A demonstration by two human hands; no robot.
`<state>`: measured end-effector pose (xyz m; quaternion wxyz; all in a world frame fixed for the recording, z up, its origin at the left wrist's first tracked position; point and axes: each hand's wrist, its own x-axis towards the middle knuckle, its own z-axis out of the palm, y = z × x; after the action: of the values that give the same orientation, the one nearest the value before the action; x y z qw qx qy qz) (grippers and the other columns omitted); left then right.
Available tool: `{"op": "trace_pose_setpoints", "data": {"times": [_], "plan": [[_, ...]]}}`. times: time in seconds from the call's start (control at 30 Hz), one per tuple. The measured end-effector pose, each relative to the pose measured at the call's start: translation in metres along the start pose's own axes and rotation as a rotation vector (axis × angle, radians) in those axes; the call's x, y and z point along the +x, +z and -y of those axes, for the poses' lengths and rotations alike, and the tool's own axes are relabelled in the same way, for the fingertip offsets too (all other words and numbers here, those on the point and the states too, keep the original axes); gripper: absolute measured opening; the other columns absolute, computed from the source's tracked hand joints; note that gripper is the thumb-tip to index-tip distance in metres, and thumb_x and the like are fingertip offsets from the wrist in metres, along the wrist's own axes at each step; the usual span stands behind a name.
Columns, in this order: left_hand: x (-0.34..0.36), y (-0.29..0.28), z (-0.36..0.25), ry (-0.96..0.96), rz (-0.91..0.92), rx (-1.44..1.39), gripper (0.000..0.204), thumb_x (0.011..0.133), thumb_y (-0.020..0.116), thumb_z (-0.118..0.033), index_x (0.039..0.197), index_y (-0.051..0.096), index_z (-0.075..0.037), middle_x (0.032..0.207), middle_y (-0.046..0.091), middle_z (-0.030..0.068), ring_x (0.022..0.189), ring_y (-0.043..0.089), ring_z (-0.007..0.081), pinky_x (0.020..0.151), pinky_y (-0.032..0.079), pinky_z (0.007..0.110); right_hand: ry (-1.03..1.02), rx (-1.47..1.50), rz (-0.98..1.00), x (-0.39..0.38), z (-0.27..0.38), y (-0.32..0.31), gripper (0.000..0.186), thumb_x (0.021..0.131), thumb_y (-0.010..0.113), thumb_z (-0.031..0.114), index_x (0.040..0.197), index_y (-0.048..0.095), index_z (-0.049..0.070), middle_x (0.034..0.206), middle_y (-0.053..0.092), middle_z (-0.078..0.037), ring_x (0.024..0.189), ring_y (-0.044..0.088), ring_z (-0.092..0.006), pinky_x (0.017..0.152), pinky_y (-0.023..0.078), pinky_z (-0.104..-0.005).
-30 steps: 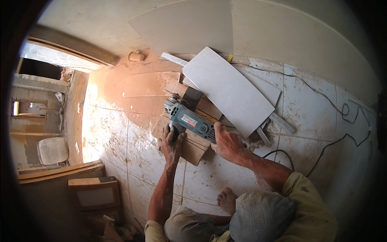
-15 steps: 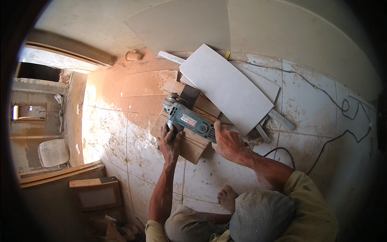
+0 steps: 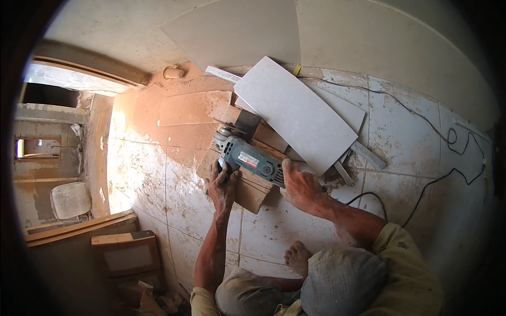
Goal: The person uses a handheld power grinder to cut a ceramic tile while sitting on the floor, then carries a piece of brick and a tool into another room where they apply mortar to a structure using a trowel.
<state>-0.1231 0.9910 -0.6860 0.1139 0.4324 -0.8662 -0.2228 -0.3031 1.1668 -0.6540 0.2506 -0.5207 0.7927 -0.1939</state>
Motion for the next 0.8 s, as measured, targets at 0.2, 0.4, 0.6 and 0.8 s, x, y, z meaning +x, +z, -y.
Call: {"op": "trace_pose_setpoints", "data": {"times": [0.2, 0.4, 0.6, 0.8], "plan": [[0.0001, -0.0016, -0.0033, -0.013, 0.008, -0.044, 0.055, 0.08, 0.068, -0.035, 0.119, 0.06, 0.003, 0.14, 0.044, 0.0212, 0.13, 0.039, 0.0342, 0.106, 0.025, 0.044, 0.026, 0.05, 0.022, -0.0013, -0.0015, 0.0003, 0.06, 0.079, 0.072, 0.02, 0.115, 0.034, -0.01, 0.089, 0.058, -0.023, 0.071, 0.067, -0.035, 0.059, 0.057, -0.039], [0.0, 0.0011, 0.0021, 0.009, -0.004, 0.005, 0.055, 0.08, 0.068, -0.036, 0.119, 0.06, 0.002, 0.139, 0.044, 0.0208, 0.13, 0.039, 0.0334, 0.107, 0.024, 0.044, 0.077, 0.155, 0.09, -0.0022, 0.0002, -0.0057, 0.06, 0.076, 0.073, 0.017, 0.114, 0.032, -0.006, 0.096, 0.056, -0.03, 0.079, 0.064, -0.0444, 0.068, 0.055, -0.0474], [0.0002, 0.0019, 0.0017, 0.002, 0.003, -0.003, 0.053, 0.081, 0.067, -0.036, 0.118, 0.061, 0.002, 0.14, 0.045, 0.0182, 0.13, 0.04, 0.032, 0.107, 0.023, 0.044, 0.072, 0.147, 0.072, -0.0036, -0.002, -0.0058, 0.058, 0.076, 0.073, 0.015, 0.112, 0.033, -0.006, 0.095, 0.056, -0.029, 0.077, 0.064, -0.0443, 0.068, 0.056, -0.0467], [-0.0003, 0.0027, 0.0044, 0.01, 0.002, -0.009, 0.051, 0.082, 0.065, -0.036, 0.118, 0.062, 0.0, 0.139, 0.045, 0.0172, 0.129, 0.041, 0.0313, 0.107, 0.023, 0.043, 0.053, 0.174, 0.053, -0.0059, -0.0045, -0.0059, 0.056, 0.075, 0.073, 0.012, 0.111, 0.033, -0.005, 0.094, 0.056, -0.03, 0.077, 0.064, -0.0448, 0.067, 0.055, -0.047]]}}
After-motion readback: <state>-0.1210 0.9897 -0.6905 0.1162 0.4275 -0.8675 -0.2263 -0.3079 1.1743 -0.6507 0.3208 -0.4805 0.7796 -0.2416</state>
